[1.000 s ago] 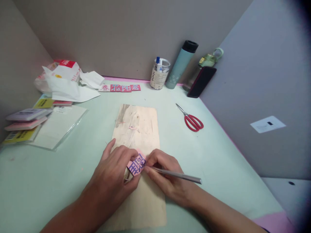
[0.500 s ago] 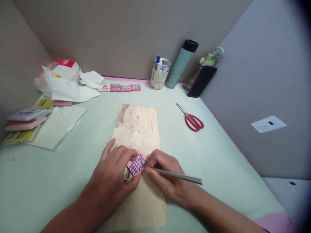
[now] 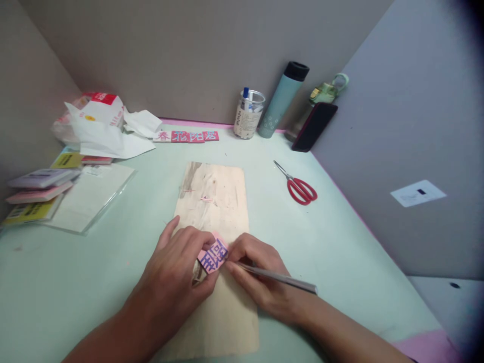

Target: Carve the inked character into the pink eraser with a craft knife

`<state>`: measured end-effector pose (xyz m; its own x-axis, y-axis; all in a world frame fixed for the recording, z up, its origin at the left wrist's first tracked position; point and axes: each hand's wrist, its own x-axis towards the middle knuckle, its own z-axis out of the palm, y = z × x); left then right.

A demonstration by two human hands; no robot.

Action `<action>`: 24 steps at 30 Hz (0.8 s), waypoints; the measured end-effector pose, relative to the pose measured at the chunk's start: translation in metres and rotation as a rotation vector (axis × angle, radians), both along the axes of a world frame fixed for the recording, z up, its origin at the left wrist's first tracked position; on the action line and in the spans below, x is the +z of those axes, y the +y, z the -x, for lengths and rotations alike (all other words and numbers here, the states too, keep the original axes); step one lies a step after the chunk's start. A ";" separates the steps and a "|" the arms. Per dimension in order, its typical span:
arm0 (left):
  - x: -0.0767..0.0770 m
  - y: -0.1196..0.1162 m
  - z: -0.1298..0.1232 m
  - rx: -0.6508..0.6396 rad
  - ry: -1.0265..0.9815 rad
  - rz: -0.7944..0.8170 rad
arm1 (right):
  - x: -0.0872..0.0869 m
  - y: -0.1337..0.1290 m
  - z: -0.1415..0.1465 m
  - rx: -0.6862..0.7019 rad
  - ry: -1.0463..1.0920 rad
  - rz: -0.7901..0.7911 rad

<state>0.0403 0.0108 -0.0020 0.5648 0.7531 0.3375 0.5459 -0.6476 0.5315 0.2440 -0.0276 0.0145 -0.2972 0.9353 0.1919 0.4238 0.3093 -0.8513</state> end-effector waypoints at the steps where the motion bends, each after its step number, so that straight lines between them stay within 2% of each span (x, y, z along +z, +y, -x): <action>1: 0.000 0.000 0.000 0.001 -0.002 -0.005 | 0.000 0.000 0.000 0.009 -0.006 -0.019; 5: 0.002 0.000 0.001 -0.002 0.005 -0.009 | 0.000 0.002 -0.002 0.036 -0.020 -0.054; 15: 0.001 0.000 0.002 -0.005 0.015 0.003 | 0.000 0.003 -0.005 0.065 -0.026 -0.024; 24: 0.001 0.001 0.003 -0.012 0.015 0.011 | 0.004 0.002 -0.003 0.024 -0.027 0.037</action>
<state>0.0377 0.0115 -0.0009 0.5789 0.7497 0.3206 0.5457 -0.6484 0.5308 0.2473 -0.0253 0.0186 -0.3237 0.9343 0.1493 0.4394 0.2882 -0.8508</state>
